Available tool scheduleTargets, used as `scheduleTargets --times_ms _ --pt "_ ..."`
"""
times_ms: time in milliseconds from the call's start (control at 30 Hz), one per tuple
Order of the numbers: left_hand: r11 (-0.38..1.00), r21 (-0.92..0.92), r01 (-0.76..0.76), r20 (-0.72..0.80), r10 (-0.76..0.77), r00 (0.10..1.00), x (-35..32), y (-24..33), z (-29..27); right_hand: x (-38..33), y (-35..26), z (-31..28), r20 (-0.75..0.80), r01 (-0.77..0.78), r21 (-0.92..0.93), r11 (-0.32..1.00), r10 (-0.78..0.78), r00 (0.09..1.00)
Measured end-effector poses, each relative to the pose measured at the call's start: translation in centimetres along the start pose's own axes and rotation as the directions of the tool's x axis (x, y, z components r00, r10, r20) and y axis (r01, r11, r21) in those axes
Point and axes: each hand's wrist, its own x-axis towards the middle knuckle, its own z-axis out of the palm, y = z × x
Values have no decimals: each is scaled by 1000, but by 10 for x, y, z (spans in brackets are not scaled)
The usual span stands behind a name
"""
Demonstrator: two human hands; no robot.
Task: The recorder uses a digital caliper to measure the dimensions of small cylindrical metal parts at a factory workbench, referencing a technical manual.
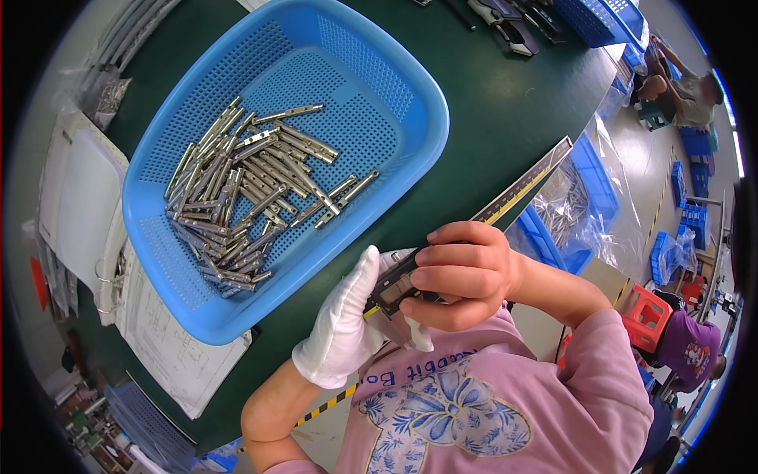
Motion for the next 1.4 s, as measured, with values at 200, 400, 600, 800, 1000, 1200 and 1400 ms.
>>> scheduleTargets --times_ms 200,400,600,800,1000,1200,1400 --pt "1000 13 -2 37 2 999 0 0 -3 1 0 0 -13 -1 -6 1000 0 1000" --pt "1000 3 0 25 0 1000 0 -1 -2 2 0 1 -20 -1 -4 1000 1 1000" --pt "1000 -15 -6 -1 6 1000 1 -1 1 1 1 1 -28 1 4 1000 -1 1000" --pt "1000 -19 2 18 -2 1000 1 -1 -3 -1 3 -1 -63 -23 26 999 24 998" --pt "999 51 -5 76 1 997 2 0 -5 14 10 -32 119 -351 12 936 347 930" --pt "978 198 -71 -109 94 990 1 -1 7 23 16 -51 469 -547 76 834 454 758" --pt "987 147 -69 25 66 998 -1 -2 1 26 10 -41 422 -557 24 830 496 758"
